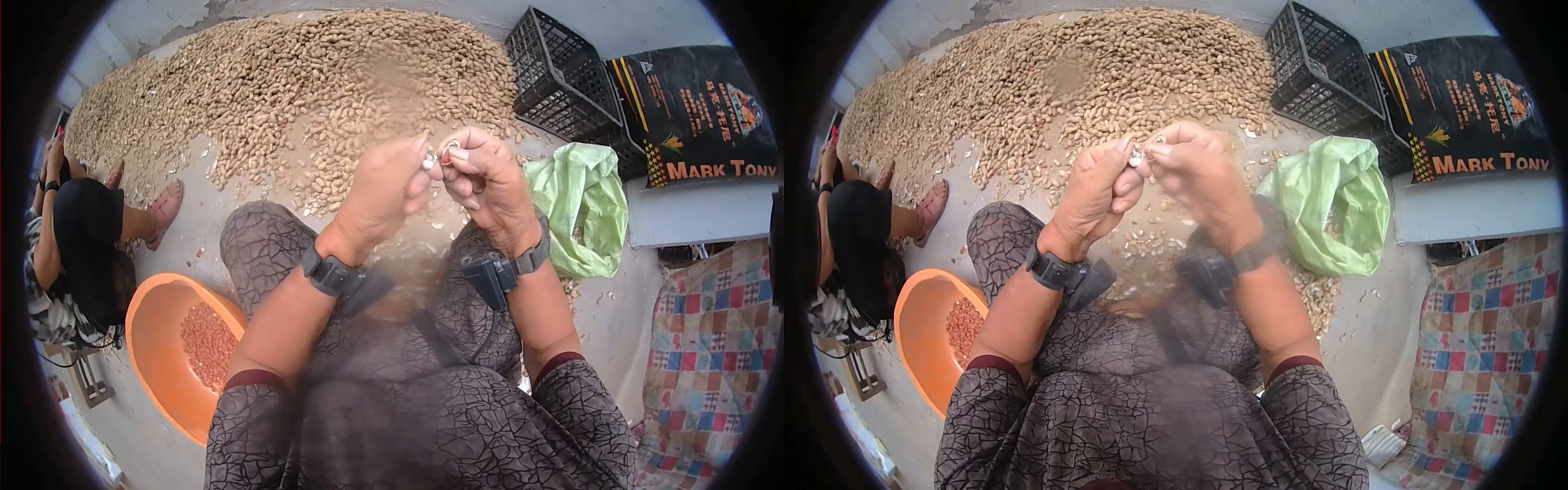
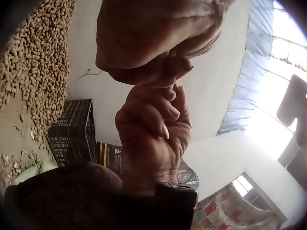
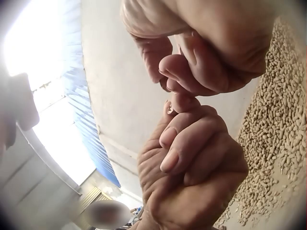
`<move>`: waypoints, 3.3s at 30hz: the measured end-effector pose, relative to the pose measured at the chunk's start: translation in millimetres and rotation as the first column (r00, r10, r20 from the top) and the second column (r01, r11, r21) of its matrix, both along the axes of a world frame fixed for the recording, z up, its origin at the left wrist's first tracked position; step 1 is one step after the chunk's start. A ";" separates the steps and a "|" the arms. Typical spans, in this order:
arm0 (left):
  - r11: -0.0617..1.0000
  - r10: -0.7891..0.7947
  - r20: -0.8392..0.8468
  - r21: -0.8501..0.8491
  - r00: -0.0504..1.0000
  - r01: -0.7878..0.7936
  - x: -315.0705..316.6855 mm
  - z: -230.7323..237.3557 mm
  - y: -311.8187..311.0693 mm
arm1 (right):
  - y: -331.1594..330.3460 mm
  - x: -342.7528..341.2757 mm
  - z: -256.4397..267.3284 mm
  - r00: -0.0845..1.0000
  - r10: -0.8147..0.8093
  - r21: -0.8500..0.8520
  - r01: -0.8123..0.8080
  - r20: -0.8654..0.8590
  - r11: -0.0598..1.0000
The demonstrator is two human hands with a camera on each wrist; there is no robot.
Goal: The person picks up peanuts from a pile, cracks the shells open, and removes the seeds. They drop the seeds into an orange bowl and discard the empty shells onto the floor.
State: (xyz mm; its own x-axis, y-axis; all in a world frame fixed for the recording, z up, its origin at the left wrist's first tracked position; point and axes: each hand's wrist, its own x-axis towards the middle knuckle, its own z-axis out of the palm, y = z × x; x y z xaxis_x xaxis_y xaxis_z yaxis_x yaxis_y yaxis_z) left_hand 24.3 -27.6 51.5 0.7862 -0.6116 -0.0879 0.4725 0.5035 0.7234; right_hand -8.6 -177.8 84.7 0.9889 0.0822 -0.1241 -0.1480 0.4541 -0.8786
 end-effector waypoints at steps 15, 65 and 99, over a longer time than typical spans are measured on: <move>0.600 -0.391 0.268 0.799 0.880 0.023 6.6 13.6 16.9 | -1.4 -9.4 7.0 0.995 0.094 -0.221 -0.085 0.032 0.972; 0.991 0.047 0.061 0.125 0.997 -0.054 7.0 -13.2 2.0 | -0.5 -9.2 2.0 0.994 -0.095 -0.428 0.105 0.045 0.898; 0.989 -0.124 0.112 -0.063 0.986 0.131 -6.6 3.4 -0.9 | 6.1 -11.9 5.9 0.993 0.094 -0.225 -0.075 0.074 0.971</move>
State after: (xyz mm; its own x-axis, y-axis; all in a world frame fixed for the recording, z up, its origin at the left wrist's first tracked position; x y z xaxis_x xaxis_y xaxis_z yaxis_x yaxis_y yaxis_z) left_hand 17.7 -28.6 54.9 0.7039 -0.7092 0.0390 0.4578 0.4949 0.7386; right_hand -20.6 -171.8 90.6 0.9872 0.1455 -0.0657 -0.0991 0.2356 -0.9668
